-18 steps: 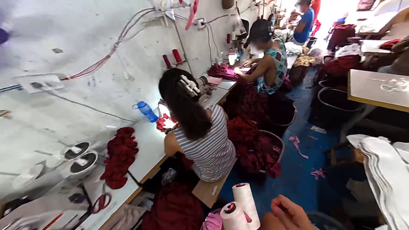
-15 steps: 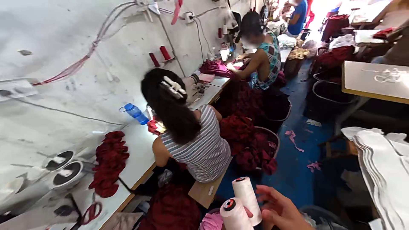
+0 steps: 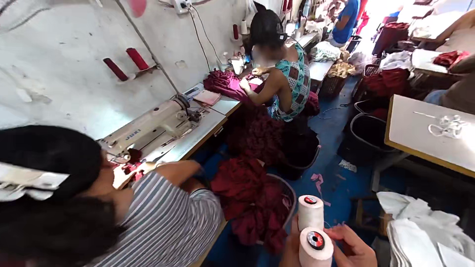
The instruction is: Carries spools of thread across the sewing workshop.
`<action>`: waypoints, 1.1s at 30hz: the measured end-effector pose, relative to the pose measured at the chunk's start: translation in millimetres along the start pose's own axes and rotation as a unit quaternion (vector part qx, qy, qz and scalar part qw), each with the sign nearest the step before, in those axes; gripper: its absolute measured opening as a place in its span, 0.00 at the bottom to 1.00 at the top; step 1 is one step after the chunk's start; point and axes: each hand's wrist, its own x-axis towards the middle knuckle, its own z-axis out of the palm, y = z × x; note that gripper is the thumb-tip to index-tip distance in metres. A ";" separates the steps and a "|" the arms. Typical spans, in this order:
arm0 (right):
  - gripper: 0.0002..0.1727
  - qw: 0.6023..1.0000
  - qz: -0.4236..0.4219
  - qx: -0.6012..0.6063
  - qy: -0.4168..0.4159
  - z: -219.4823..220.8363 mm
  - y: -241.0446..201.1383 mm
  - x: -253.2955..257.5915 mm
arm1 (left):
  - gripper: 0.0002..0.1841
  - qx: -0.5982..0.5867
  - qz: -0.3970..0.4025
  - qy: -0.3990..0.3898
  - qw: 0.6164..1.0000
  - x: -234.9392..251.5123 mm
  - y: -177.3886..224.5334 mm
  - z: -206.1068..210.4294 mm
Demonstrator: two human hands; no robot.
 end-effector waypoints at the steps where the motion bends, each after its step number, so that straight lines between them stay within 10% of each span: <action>1: 0.05 0.999 -0.009 -0.038 -0.002 -10.5 2.1 17.9 | 0.64 -0.008 -0.006 -0.015 1.000 20.7 -9.5 6.6; 9: 0.10 0.955 -0.114 -0.270 -0.037 -101.4 63.9 122.6 | 0.24 -0.206 -0.170 -0.103 0.958 143.8 -74.9 42.2; 18: 0.10 0.991 0.030 -0.088 0.100 -202.9 144.7 288.5 | 0.25 -0.253 -0.187 -0.229 0.921 372.4 -144.7 72.5; 24: 0.45 0.979 0.137 0.130 -0.080 -215.4 193.7 484.4 | 0.32 -0.145 -0.187 -0.362 0.902 565.4 -188.0 88.2; 27: 0.33 0.965 0.140 0.214 -0.062 -218.1 200.9 560.0 | 0.35 -0.091 -0.173 -0.411 0.890 648.4 -188.3 103.7; 33: 0.30 0.886 0.214 0.410 -0.034 -241.9 275.8 708.2 | 0.43 0.020 -0.218 -0.183 0.958 764.5 -169.9 123.1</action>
